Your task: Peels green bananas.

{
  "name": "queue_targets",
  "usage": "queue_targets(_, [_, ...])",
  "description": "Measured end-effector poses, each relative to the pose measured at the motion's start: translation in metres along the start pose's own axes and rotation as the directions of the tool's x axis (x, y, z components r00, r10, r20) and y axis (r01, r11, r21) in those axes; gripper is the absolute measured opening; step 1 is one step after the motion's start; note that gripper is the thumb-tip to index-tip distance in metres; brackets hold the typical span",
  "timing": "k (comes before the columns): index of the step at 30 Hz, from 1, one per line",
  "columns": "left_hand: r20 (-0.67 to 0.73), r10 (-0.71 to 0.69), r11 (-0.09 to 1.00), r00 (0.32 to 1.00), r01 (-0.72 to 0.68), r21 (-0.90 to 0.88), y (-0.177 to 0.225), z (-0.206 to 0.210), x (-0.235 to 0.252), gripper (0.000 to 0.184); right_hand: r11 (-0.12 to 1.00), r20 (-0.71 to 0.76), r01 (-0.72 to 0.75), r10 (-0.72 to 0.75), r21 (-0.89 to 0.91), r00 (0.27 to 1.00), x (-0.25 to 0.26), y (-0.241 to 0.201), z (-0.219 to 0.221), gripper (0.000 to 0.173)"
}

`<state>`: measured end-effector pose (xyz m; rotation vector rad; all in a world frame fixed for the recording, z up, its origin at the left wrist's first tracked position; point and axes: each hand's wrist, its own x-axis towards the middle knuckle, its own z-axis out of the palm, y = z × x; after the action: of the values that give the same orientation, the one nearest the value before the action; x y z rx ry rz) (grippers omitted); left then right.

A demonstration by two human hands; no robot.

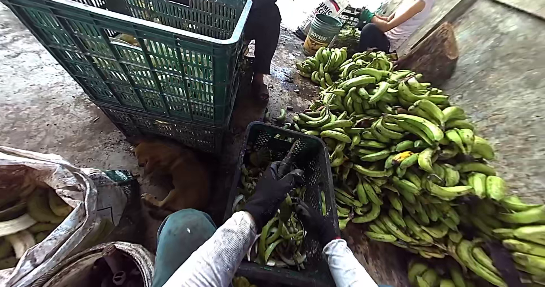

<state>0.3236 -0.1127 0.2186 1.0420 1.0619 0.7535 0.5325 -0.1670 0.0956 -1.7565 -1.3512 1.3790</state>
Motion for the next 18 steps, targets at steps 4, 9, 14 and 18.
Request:
queue_targets(4, [-0.02,0.019,0.991,1.0,-0.017,0.133,-0.019,0.008,0.009,0.078,0.973,-0.121,0.198,-0.184,0.121,0.975,-0.03,-0.041,0.007,0.057])
queue_targets(9, [-0.07,0.128,0.99,0.989,-0.123,0.068,-0.018,0.031,0.006,0.073,0.903,-0.26,0.41,-0.429,-0.127,0.865,-0.043,-0.063,0.008,0.047])
queue_targets(14, [-0.098,0.2,0.973,0.975,-0.185,0.14,-0.024,0.032,0.006,0.06,0.956,-0.368,0.257,-0.292,-0.142,0.883,-0.052,-0.067,0.009,0.053])
queue_targets(18, [-0.15,0.301,0.953,0.942,-0.301,0.02,-0.025,0.035,0.0,0.055,0.827,-0.419,0.241,-0.008,0.507,0.908,-0.058,-0.062,0.021,0.032])
